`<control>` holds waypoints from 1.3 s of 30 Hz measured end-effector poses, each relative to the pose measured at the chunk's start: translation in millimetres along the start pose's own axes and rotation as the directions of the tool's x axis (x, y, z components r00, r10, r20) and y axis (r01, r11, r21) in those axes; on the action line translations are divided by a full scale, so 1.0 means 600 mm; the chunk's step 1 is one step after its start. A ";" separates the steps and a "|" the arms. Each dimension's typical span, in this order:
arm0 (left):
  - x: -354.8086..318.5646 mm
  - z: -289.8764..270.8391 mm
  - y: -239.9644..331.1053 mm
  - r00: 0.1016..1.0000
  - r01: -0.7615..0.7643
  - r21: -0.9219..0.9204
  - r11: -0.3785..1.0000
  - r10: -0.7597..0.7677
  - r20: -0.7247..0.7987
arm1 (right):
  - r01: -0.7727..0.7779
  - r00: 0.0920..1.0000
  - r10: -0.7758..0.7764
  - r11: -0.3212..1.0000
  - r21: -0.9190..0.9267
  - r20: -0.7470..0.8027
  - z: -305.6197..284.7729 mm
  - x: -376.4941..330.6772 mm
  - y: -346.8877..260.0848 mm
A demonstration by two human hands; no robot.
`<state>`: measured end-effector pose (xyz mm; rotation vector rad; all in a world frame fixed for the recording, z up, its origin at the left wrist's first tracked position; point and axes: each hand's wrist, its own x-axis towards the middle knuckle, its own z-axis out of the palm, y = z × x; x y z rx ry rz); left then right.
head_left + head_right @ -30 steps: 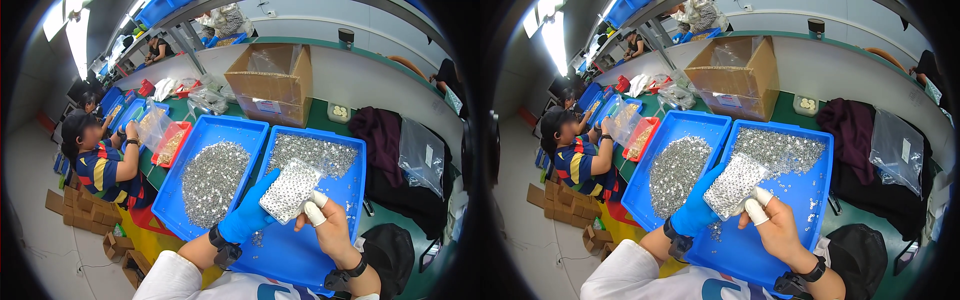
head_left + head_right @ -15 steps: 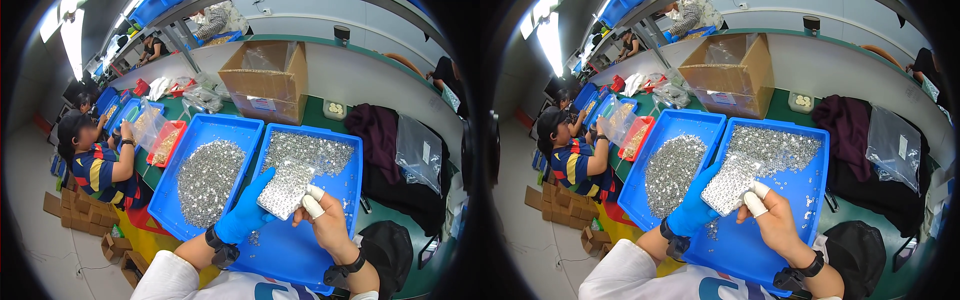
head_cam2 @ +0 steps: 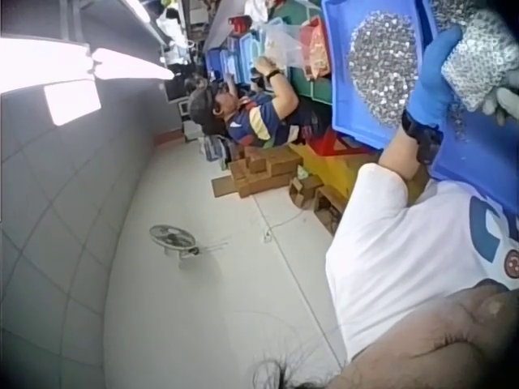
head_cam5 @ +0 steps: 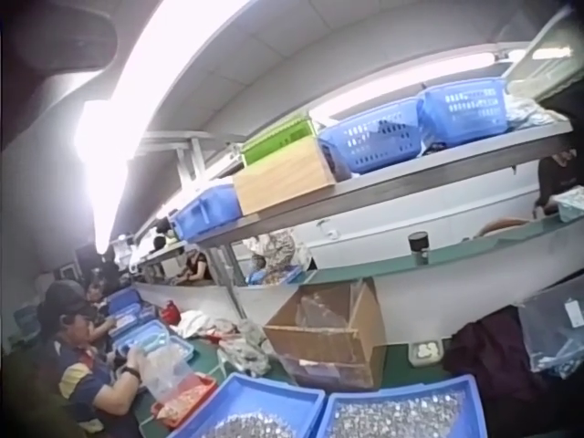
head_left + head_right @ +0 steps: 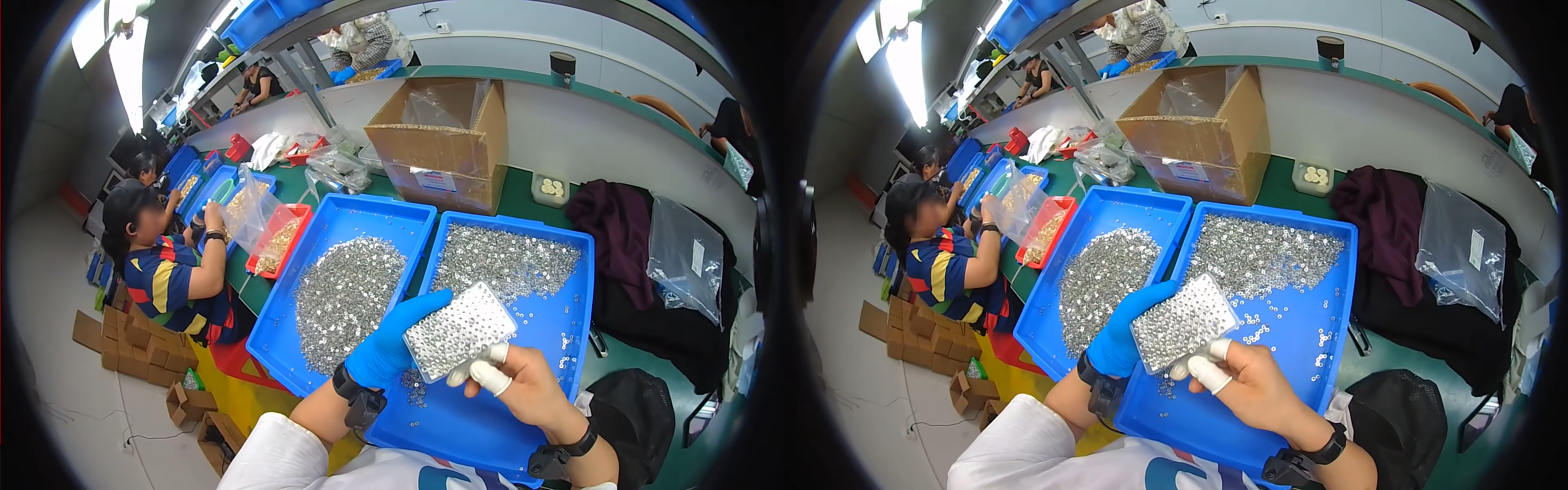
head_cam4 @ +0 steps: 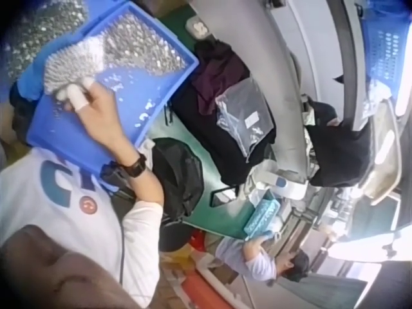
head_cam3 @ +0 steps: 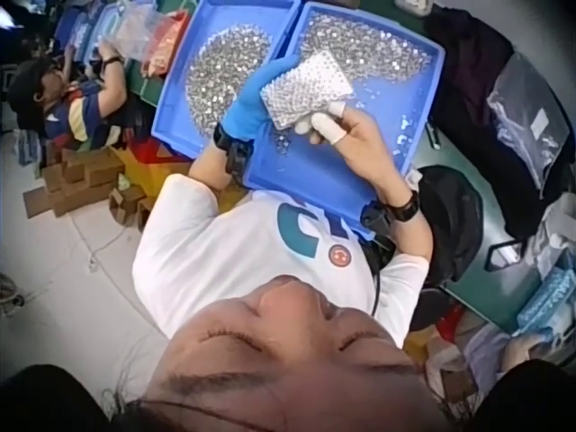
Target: The person sorts small metal rings by hand, picking them from a blue tray and placing them into a small white rectangular container. The person then shakes the container, pours the rings back into the tray, and wipes the tray with a cloth.
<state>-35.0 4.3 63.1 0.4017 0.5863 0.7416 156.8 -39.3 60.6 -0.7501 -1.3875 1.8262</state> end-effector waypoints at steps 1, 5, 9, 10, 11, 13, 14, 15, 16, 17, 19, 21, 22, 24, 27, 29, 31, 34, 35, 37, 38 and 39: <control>-0.003 0.002 -0.001 1.000 -0.008 -0.015 1.000 0.008 -0.004 | -0.020 0.999 0.021 0.999 -0.032 0.042 -0.001 0.000 0.000; -0.013 0.004 -0.004 0.999 -0.031 -0.015 0.999 0.030 -0.034 | -0.002 0.991 0.020 0.991 -0.135 0.133 -0.002 -0.003 0.006; -0.017 0.003 -0.004 0.996 -0.042 0.041 0.998 0.045 -0.072 | 0.110 0.989 -0.087 0.974 -0.198 0.123 0.004 -0.002 0.001; -0.017 0.002 -0.004 0.997 -0.038 0.040 0.998 0.040 -0.064 | 0.110 0.989 -0.087 0.974 -0.198 0.123 0.004 -0.003 0.002; -0.016 0.002 -0.005 0.998 -0.034 0.039 0.999 0.036 -0.057 | 0.105 0.989 -0.083 0.977 -0.186 0.122 0.005 -0.003 0.002; -0.017 0.002 -0.006 0.999 -0.033 0.017 0.999 0.034 -0.041 | 0.095 0.990 -0.075 0.982 -0.163 0.122 0.005 -0.004 0.002; -0.017 0.001 -0.007 0.999 -0.031 -0.006 1.000 0.031 -0.025 | 0.095 0.990 -0.075 0.982 -0.163 0.122 0.005 -0.004 0.001; -0.016 0.001 -0.008 1.000 -0.028 -0.029 0.999 0.028 -0.009 | 0.086 0.990 -0.065 0.981 -0.173 0.126 0.004 -0.004 -0.001; -0.015 0.002 -0.009 1.000 -0.027 -0.028 0.999 0.027 -0.009 | 0.078 0.990 -0.054 0.980 -0.184 0.131 0.004 -0.003 -0.003; -0.015 0.005 -0.010 0.997 -0.044 0.011 0.999 0.045 -0.057 | 0.069 0.990 -0.043 0.978 -0.194 0.136 0.003 -0.003 -0.003; -0.015 0.010 -0.011 0.985 -0.074 0.093 0.993 0.087 -0.149 | 0.065 0.990 -0.040 0.979 -0.194 0.132 0.003 -0.002 -0.001; -0.016 0.012 -0.010 0.989 -0.066 0.073 0.995 0.075 -0.128 | 0.057 0.992 -0.033 0.980 -0.193 0.126 0.004 -0.003 0.000; -0.016 0.012 -0.008 0.992 -0.057 0.053 0.997 0.063 -0.108 | 0.058 0.991 -0.034 0.980 -0.193 0.126 0.004 -0.003 0.000; -0.016 0.013 -0.007 0.995 -0.048 0.033 0.998 0.051 -0.087 | 0.062 0.991 -0.036 0.976 -0.208 0.126 0.004 -0.003 -0.002; -0.017 0.015 -0.007 0.988 -0.039 0.063 0.997 0.048 -0.147 | 0.031 0.994 -0.011 0.982 -0.184 0.110 0.007 -0.004 -0.004; -0.015 0.013 -0.008 0.986 -0.034 0.071 0.997 0.046 -0.163 | -0.036 0.996 0.045 0.992 -0.118 0.079 0.008 -0.006 -0.005; -0.010 0.010 -0.010 0.980 -0.023 0.085 0.996 0.039 -0.193 | -0.053 0.995 0.061 0.993 -0.107 0.077 0.007 -0.007 -0.006; -0.007 0.005 -0.014 0.980 -0.032 0.088 0.996 0.048 -0.193 | -0.085 0.993 0.092 0.993 -0.087 0.075 0.006 -0.009 -0.009; -0.006 0.003 -0.015 0.979 -0.039 0.089 0.995 0.055 -0.194 | -0.091 0.992 0.098 0.991 -0.095 0.077 0.007 -0.009 -0.011; -0.005 -0.002 -0.016 0.984 -0.031 0.064 0.997 0.041 -0.175 | -0.103 0.990 0.113 0.988 -0.111 0.080 0.008 -0.009 -0.013; -0.004 -0.005 -0.016 0.988 -0.021 0.039 0.999 0.026 -0.155 | -0.102 0.990 0.111 0.989 -0.110 0.082 0.008 -0.009 -0.014; -0.002 -0.007 -0.017 0.991 -0.007 0.012 1.000 0.009 -0.133 | -0.101 0.991 0.110 0.989 -0.105 0.081 0.007 -0.009 -0.014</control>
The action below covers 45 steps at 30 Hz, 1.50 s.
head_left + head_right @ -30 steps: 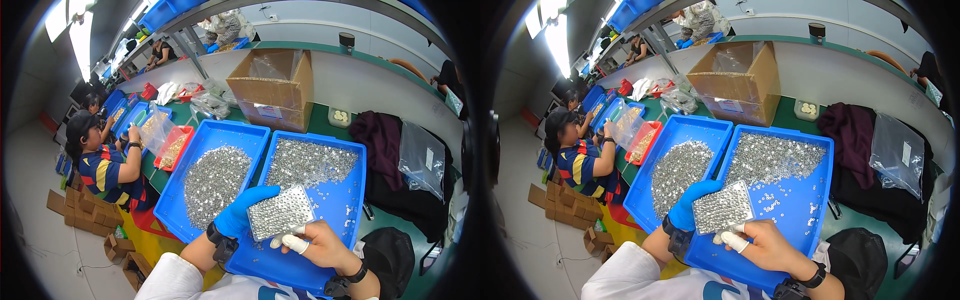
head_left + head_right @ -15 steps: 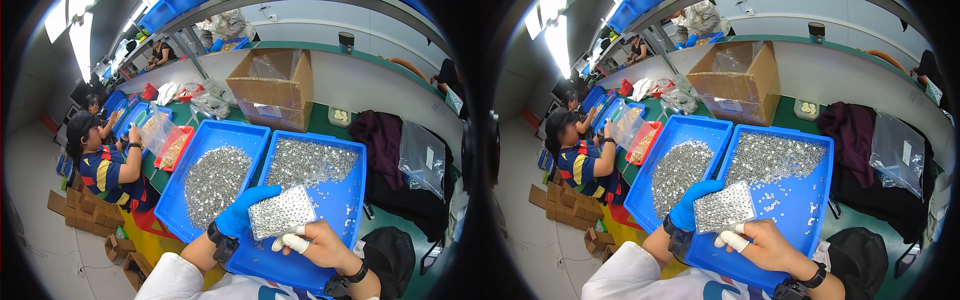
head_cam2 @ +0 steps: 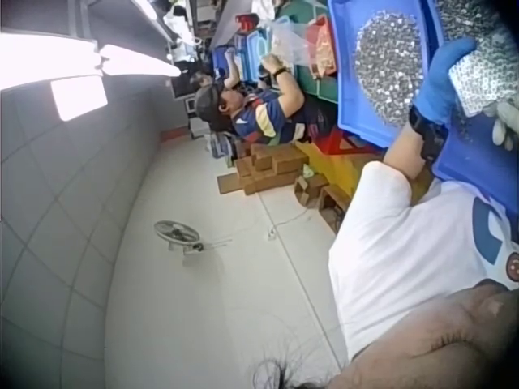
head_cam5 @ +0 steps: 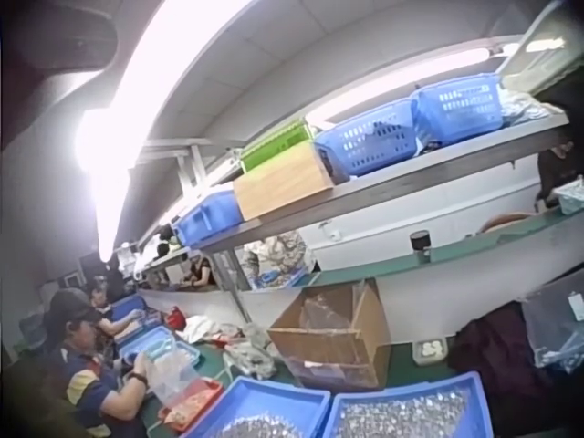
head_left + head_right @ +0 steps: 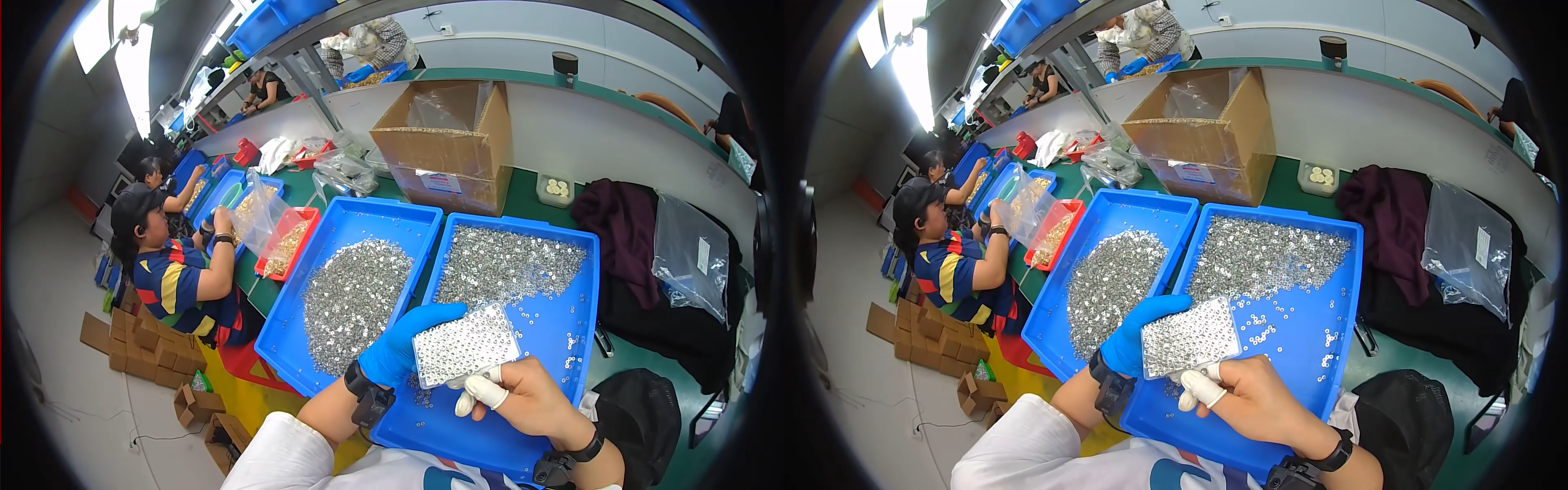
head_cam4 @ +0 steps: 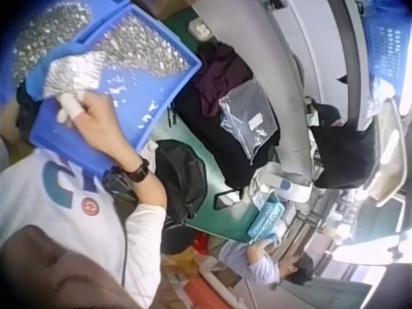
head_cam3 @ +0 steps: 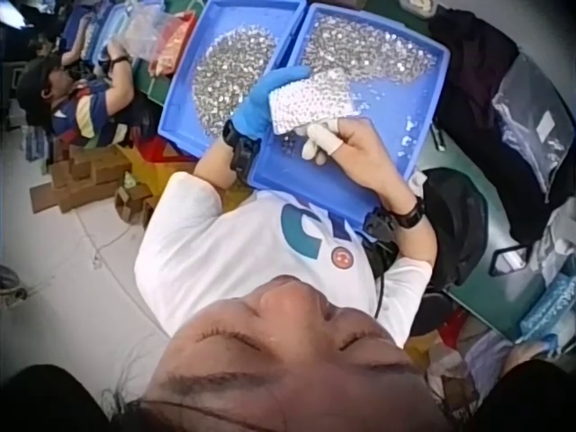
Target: The person sorts small metal rings by hand, picking them from a blue tray and placing them into a small white rectangular container. The person then shakes the container, pours the rings back into the tray, and wipes the tray with a cloth.
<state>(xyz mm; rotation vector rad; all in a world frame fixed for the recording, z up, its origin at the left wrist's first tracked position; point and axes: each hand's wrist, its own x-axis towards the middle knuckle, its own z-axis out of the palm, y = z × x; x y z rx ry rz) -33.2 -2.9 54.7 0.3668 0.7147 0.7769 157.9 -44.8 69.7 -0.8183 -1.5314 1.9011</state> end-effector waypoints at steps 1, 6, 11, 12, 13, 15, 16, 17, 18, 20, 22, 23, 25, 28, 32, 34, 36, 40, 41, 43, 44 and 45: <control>0.002 -0.002 -0.001 1.000 0.002 0.000 1.000 -0.002 0.000 | 0.002 1.000 -0.002 1.000 0.005 -0.001 0.000 0.000 0.000; 0.007 -0.004 -0.002 0.999 0.026 0.018 0.999 -0.027 0.041 | 0.009 1.000 -0.009 1.000 0.014 -0.007 -0.001 -0.002 -0.002; 0.009 -0.012 -0.002 0.998 0.049 0.007 0.999 -0.050 0.049 | 0.011 1.000 -0.010 1.000 0.019 -0.015 0.000 -0.001 0.001; 0.010 -0.012 -0.002 0.997 0.053 0.006 0.999 -0.053 0.056 | 0.008 1.000 -0.008 1.000 0.026 -0.023 0.000 0.000 0.003; 0.011 -0.012 -0.002 0.997 0.054 0.006 0.999 -0.054 0.055 | 0.006 1.000 -0.005 0.999 0.034 -0.030 -0.001 0.001 0.006; 0.007 0.002 0.001 1.000 0.012 0.062 0.998 -0.010 -0.021 | 0.005 0.999 -0.004 0.999 0.038 -0.037 -0.003 0.003 0.006; 0.005 0.009 0.003 0.998 -0.010 0.091 0.996 0.015 -0.056 | -0.001 0.999 0.003 0.999 0.033 -0.051 -0.004 0.003 0.002; 0.003 0.015 0.003 0.998 -0.014 0.093 0.996 0.019 -0.053 | -0.008 0.998 0.009 1.000 0.029 -0.064 -0.005 0.004 -0.001; 0.002 0.020 0.003 0.999 -0.015 0.068 0.998 0.018 -0.035 | -0.014 0.997 0.015 1.000 0.024 -0.077 -0.006 0.004 -0.004; 0.004 0.029 0.004 1.000 -0.013 0.023 1.000 0.013 0.002 | 0.009 0.995 -0.004 0.998 0.054 -0.096 -0.014 0.004 0.000; 0.009 0.032 0.004 0.999 -0.031 0.042 0.999 0.030 0.014 | 0.052 0.990 -0.035 0.992 0.118 -0.138 -0.025 0.007 0.006; 0.011 0.034 0.002 0.999 -0.050 0.058 0.997 0.049 0.022 | 0.056 0.989 -0.039 0.992 0.115 -0.144 -0.030 0.009 0.006; 0.013 0.035 -0.003 0.997 -0.065 0.073 0.995 0.062 0.037 | 0.091 0.980 -0.072 0.991 0.097 -0.185 -0.037 0.012 0.009; 0.015 0.034 -0.015 0.991 -0.134 0.107 0.985 0.132 0.031 | 0.109 0.966 -0.082 0.989 0.098 -0.244 -0.045 0.019 0.016; 0.019 0.022 -0.027 0.992 -0.123 0.193 0.973 0.127 -0.007 | 0.087 0.943 -0.033 0.985 0.151 -0.332 -0.056 0.020 0.014; 0.026 0.012 -0.035 0.990 -0.142 0.193 0.971 0.135 0.048 | 0.045 0.934 0.036 0.975 0.218 -0.354 -0.060 0.019 0.011; 0.031 0.010 -0.036 0.977 -0.191 0.201 0.961 0.166 0.138 | 0.055 0.928 0.029 0.975 0.213 -0.371 -0.063 0.023 0.018; 0.023 0.016 -0.029 0.977 -0.172 0.258 0.951 0.130 0.171 | 0.071 0.918 0.018 0.976 0.208 -0.396 -0.070 0.024 0.021; 0.023 0.015 -0.029 0.976 -0.171 0.254 0.952 0.129 0.176 | 0.064 0.921 0.023 0.976 0.209 -0.389 -0.071 0.025 0.018; 0.024 0.011 -0.032 0.962 -0.182 0.238 0.954 0.123 0.242 | 0.056 0.922 0.029 0.977 0.207 -0.385 -0.073 0.024 0.014; 0.025 0.009 -0.032 0.954 -0.187 0.230 0.955 0.120 0.275 | 0.054 0.924 0.030 0.977 0.209 -0.382 -0.074 0.023 0.013; 0.024 0.006 -0.030 0.953 -0.188 0.229 0.955 0.121 0.279 | 0.053 0.926 0.031 0.976 0.211 -0.377 -0.075 0.023 0.012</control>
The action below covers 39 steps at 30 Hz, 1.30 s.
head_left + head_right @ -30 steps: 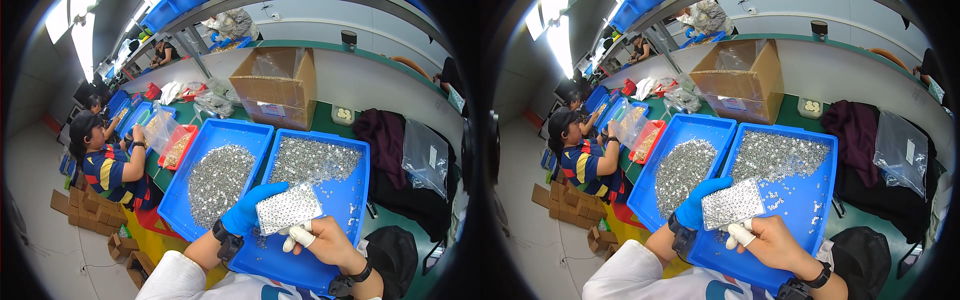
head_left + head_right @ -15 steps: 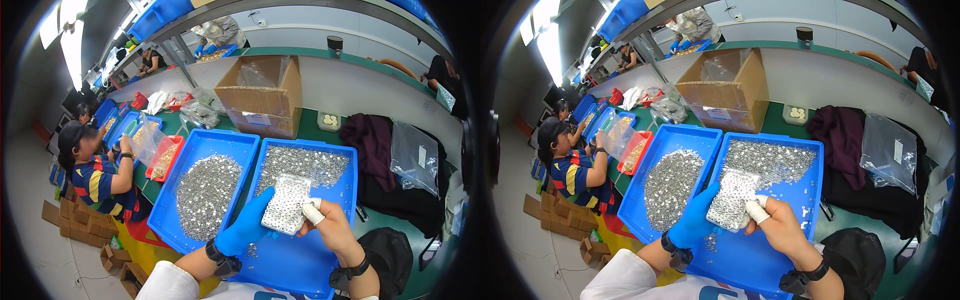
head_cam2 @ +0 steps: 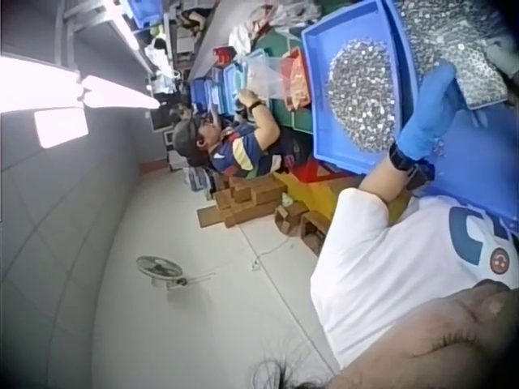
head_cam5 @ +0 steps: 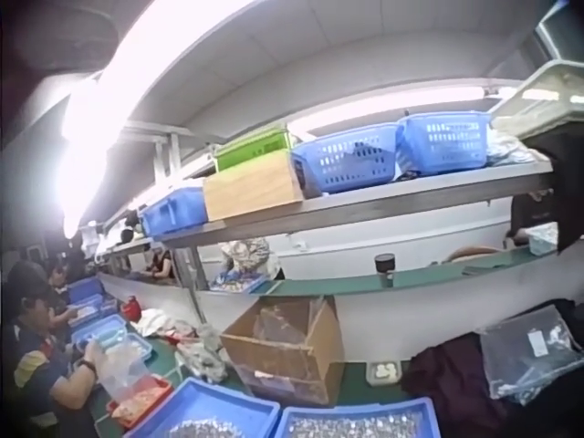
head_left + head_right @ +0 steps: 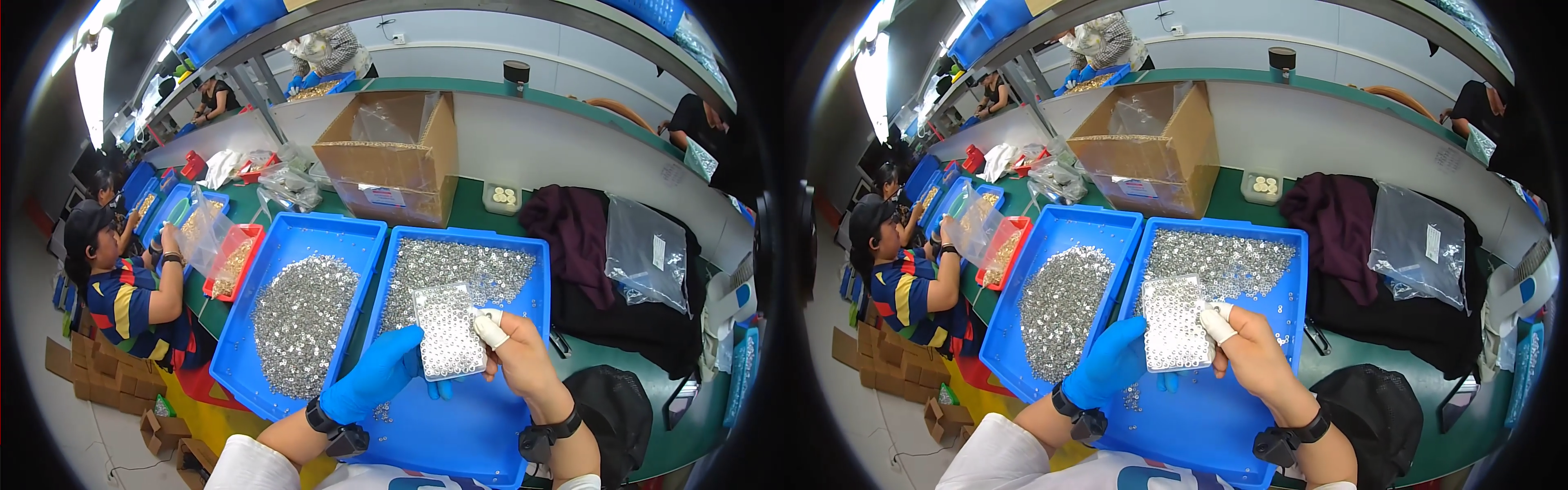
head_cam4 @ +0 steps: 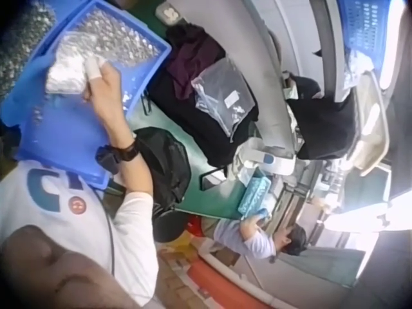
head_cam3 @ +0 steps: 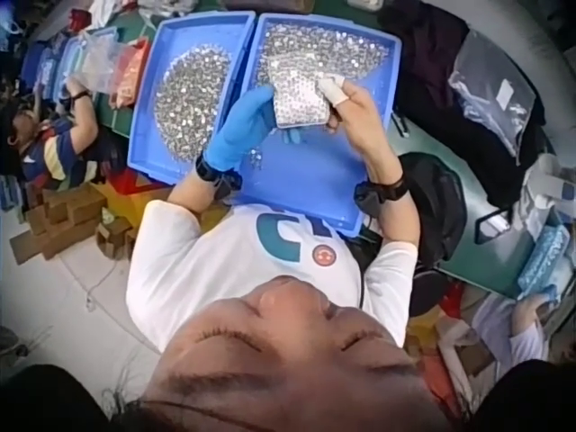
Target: The person sorts small metal rings by hand, picking them from a blue tray and placing them into a small white rectangular container. The person then shakes the container, pours the rings back into the tray, and wipes the tray with a cloth.
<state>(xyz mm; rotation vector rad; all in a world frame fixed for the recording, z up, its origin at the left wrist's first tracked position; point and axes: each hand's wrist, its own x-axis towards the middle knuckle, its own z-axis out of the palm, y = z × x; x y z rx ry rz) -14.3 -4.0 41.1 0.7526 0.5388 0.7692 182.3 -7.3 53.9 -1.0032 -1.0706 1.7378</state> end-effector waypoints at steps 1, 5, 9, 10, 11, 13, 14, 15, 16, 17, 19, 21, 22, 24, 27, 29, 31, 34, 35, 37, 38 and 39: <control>-0.001 -0.003 0.002 0.999 0.008 0.037 0.999 -0.009 0.040 | -0.001 1.000 0.001 1.000 0.002 0.006 0.000 0.000 -0.001; -0.004 -0.007 0.008 0.990 0.025 0.136 0.990 -0.043 0.134 | 0.015 1.000 -0.016 0.999 -0.042 -0.025 -0.001 -0.005 -0.008; -0.007 -0.005 0.010 0.984 0.040 0.168 0.985 -0.068 0.163 | 0.038 0.999 -0.041 0.992 -0.121 -0.026 -0.003 -0.009 -0.009; -0.007 -0.004 0.010 0.983 0.040 0.156 0.987 -0.067 0.171 | 0.040 0.999 -0.043 0.992 -0.123 -0.027 -0.004 -0.011 -0.010; -0.007 -0.003 0.010 0.982 0.040 0.143 0.989 -0.066 0.178 | 0.048 0.998 -0.052 0.988 -0.146 -0.026 -0.005 -0.012 -0.011; -0.007 0.006 0.012 0.985 0.053 0.167 0.985 -0.078 0.152 | 0.064 0.997 -0.070 0.979 -0.192 -0.023 -0.007 -0.013 -0.012; -0.008 0.011 0.014 0.988 0.067 0.191 0.979 -0.092 0.123 | 0.064 0.997 -0.070 0.979 -0.195 -0.023 -0.007 -0.014 -0.013; -0.008 0.013 0.014 0.990 0.083 0.215 0.973 -0.105 0.093 | 0.073 0.996 -0.085 0.973 -0.220 -0.042 -0.006 -0.014 -0.013; -0.007 0.013 0.013 0.990 0.082 0.213 0.973 -0.104 0.095 | 0.082 0.993 -0.099 0.966 -0.245 -0.059 -0.005 -0.014 -0.014; -0.006 0.010 0.013 0.987 0.089 0.206 0.975 -0.113 0.112 | 0.090 0.991 -0.114 0.959 -0.270 -0.076 -0.004 -0.015 -0.014; -0.005 0.007 0.011 0.981 0.102 0.192 0.976 -0.131 0.145 | 0.111 0.987 -0.140 0.947 -0.300 -0.078 -0.006 -0.014 -0.010; -0.004 0.008 0.010 0.981 0.101 0.189 0.977 -0.130 0.147 | 0.152 0.978 -0.192 0.922 -0.356 -0.079 -0.009 -0.013 -0.007; -0.003 0.008 0.010 0.980 0.102 0.188 0.977 -0.131 0.147 | 0.152 0.978 -0.192 0.922 -0.356 -0.078 -0.009 -0.013 -0.007; -0.003 0.008 0.009 0.981 0.102 0.186 0.977 -0.130 0.147 | 0.159 0.976 -0.202 0.917 -0.365 -0.084 -0.008 -0.011 -0.007; -0.003 0.009 0.005 0.989 0.108 0.153 0.982 -0.123 0.088 | 0.149 0.976 -0.194 0.927 -0.344 -0.099 -0.006 -0.013 -0.010; -0.001 0.006 0.003 0.988 0.108 0.139 0.984 -0.123 0.097 | 0.125 0.978 -0.167 0.949 -0.289 -0.126 -0.006 -0.016 -0.014; -0.001 0.002 0.002 0.987 0.108 0.116 0.987 -0.120 0.103 | 0.150 0.975 -0.189 0.950 -0.273 -0.121 -0.007 -0.012 -0.011; -0.002 0.004 0.003 0.990 0.099 0.114 0.988 -0.110 0.088 | 0.200 0.966 -0.233 0.950 -0.240 -0.116 -0.006 -0.008 -0.008; -0.003 0.005 0.003 0.991 0.096 0.112 0.989 -0.106 0.084 | 0.241 0.950 -0.288 0.921 -0.306 -0.118 -0.002 -0.011 -0.011; -0.002 0.005 0.005 0.991 0.083 0.113 0.990 -0.094 0.095 | 0.316 0.912 -0.395 0.845 -0.432 -0.106 0.005 -0.016 -0.016; -0.002 0.005 0.006 0.991 0.071 0.115 0.991 -0.084 0.107 | 0.317 0.914 -0.394 0.845 -0.431 -0.100 0.007 -0.017 -0.016; -0.002 0.005 0.007 0.990 0.059 0.117 0.991 -0.073 0.119 | 0.336 0.901 -0.421 0.826 -0.452 -0.101 0.007 -0.018 -0.016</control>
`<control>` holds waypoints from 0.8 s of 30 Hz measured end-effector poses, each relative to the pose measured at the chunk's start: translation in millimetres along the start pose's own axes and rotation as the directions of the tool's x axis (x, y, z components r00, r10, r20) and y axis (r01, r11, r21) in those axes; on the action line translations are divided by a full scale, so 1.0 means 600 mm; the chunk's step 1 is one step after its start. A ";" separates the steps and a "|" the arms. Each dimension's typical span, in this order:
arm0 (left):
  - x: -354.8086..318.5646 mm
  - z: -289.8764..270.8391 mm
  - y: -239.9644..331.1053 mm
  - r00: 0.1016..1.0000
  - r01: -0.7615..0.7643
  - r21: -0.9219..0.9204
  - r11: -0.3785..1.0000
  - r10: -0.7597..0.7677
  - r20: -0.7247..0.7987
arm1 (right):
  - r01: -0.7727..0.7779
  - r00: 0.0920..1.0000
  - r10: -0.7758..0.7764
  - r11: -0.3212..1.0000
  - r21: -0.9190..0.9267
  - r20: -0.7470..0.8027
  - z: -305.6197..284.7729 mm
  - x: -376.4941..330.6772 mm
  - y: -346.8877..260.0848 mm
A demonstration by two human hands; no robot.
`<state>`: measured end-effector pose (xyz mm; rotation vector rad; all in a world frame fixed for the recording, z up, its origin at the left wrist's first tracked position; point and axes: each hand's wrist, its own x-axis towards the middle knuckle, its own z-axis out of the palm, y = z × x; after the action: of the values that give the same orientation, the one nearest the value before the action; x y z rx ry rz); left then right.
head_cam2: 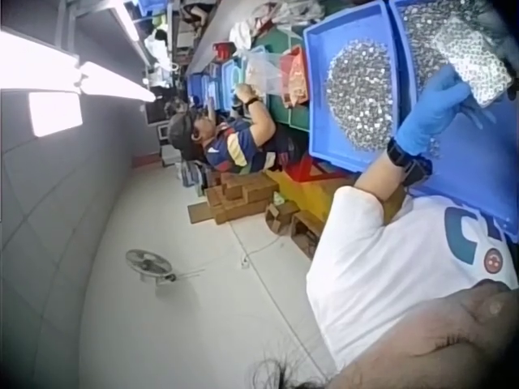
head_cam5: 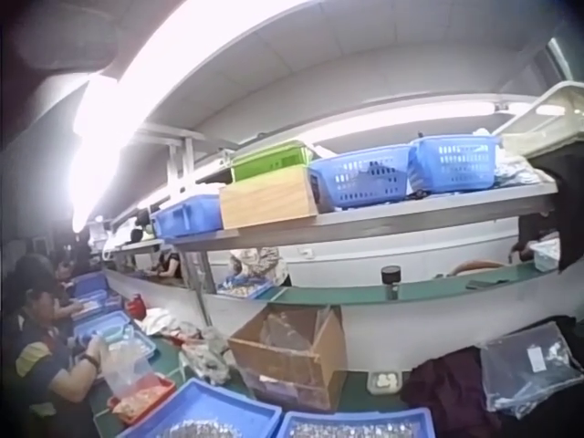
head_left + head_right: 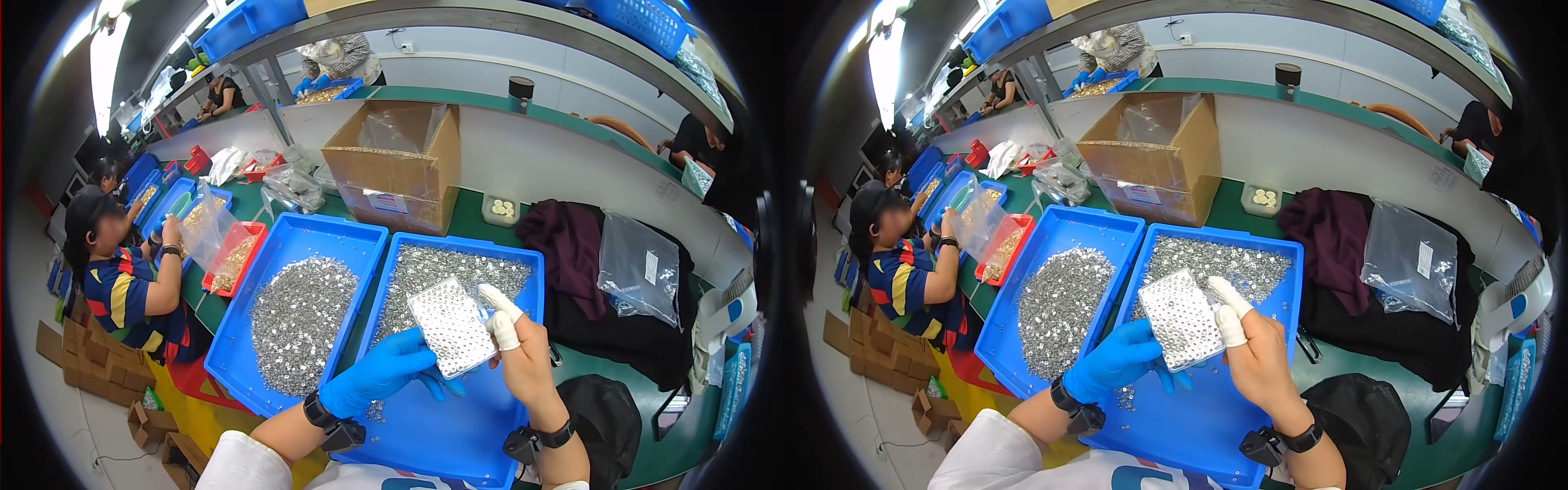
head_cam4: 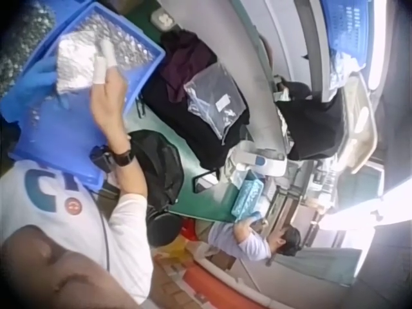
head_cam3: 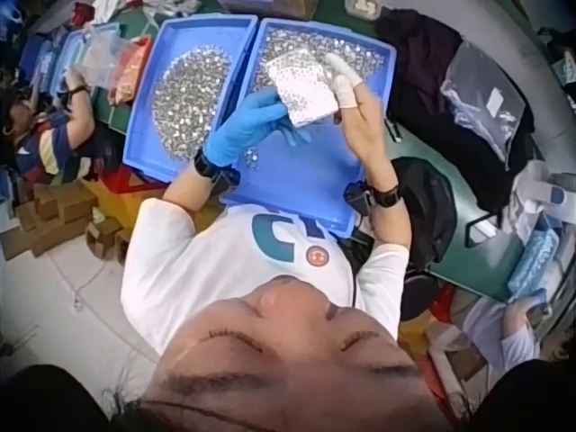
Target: The person sorts small metal rings by hand, picking them from a blue tray and placing them into a small white rectangular container. The person then shakes the container, pours the rings back into the tray, and wipes the tray with a cloth.
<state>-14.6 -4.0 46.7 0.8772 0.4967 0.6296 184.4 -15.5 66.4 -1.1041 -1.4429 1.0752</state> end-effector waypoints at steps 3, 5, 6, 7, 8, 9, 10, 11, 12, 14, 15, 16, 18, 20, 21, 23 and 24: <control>0.006 -0.001 -0.005 0.999 -0.032 -0.010 0.999 0.032 -0.017 | 0.053 0.998 -0.053 0.998 -0.036 -0.022 0.002 -0.002 0.000; 0.001 -0.003 -0.004 0.998 -0.048 -0.016 0.999 0.047 -0.028 | 0.048 0.999 -0.048 0.997 -0.058 -0.004 0.005 -0.003 -0.001; 0.000 -0.003 -0.003 0.999 -0.044 -0.011 0.999 0.044 -0.031 | 0.045 0.999 -0.045 0.996 -0.073 -0.001 0.004 -0.003 -0.002; -0.001 -0.002 -0.001 0.999 -0.040 -0.005 0.999 0.040 -0.034 | 0.043 0.999 -0.043 0.996 -0.074 0.000 0.004 -0.003 -0.001; -0.002 -0.002 -0.001 0.999 -0.035 0.000 0.999 0.035 -0.038 | 0.064 0.998 -0.063 0.992 -0.106 0.012 0.004 -0.003 0.001; -0.002 -0.001 -0.001 0.999 -0.034 -0.002 0.999 0.033 -0.038 | 0.084 0.996 -0.082 0.987 -0.137 0.025 0.005 -0.003 0.003; -0.002 -0.001 -0.002 0.999 -0.026 0.001 1.000 0.026 -0.040 | 0.104 0.994 -0.099 0.980 -0.167 0.039 0.005 -0.003 0.005; -0.001 -0.001 -0.002 0.999 -0.020 0.006 1.000 0.020 -0.040 | 0.102 0.994 -0.097 0.981 -0.168 0.039 0.005 -0.002 0.006; 0.000 -0.001 -0.002 0.999 -0.013 0.010 1.000 0.014 -0.041 | 0.129 0.991 -0.123 0.975 -0.179 0.046 0.006 0.000 0.007; 0.002 -0.002 -0.003 0.999 -0.019 0.003 1.000 0.020 -0.045 | 0.180 0.983 -0.171 0.963 -0.200 0.060 0.007 0.002 0.012; 0.003 -0.003 -0.004 0.999 -0.027 -0.001 1.000 0.027 -0.047 | 0.176 0.984 -0.167 0.964 -0.198 0.060 0.008 0.003 0.015; 0.003 -0.001 -0.002 0.998 -0.039 -0.004 0.999 0.039 -0.044 | 0.164 0.986 -0.158 0.969 -0.187 0.042 0.008 0.004 0.013; 0.002 0.001 0.001 0.998 -0.040 -0.003 0.999 0.040 -0.041 | 0.139 0.990 -0.140 0.977 -0.164 0.006 0.007 0.005 0.010; 0.000 0.004 0.006 0.998 -0.041 0.002 0.999 0.041 -0.043 | 0.064 0.998 -0.064 0.995 -0.083 -0.002 0.004 0.009 0.005; 0.000 0.004 0.004 0.999 -0.037 -0.002 0.999 0.037 -0.040 | -0.018 1.000 0.018 1.000 0.006 0.001 0.002 0.008 0.007; 0.000 0.006 0.000 0.998 -0.023 0.023 0.999 0.024 -0.062 | -0.102 0.995 0.102 0.991 0.091 0.006 -0.001 0.008 0.010; 0.000 0.007 -0.001 0.997 -0.017 0.035 0.999 0.019 -0.072 | -0.130 0.992 0.127 0.980 0.153 0.027 -0.001 0.008 0.011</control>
<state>-11.8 -6.5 48.5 0.8946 0.5674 0.6727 185.2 -9.8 61.1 -1.0908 -1.2916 1.2681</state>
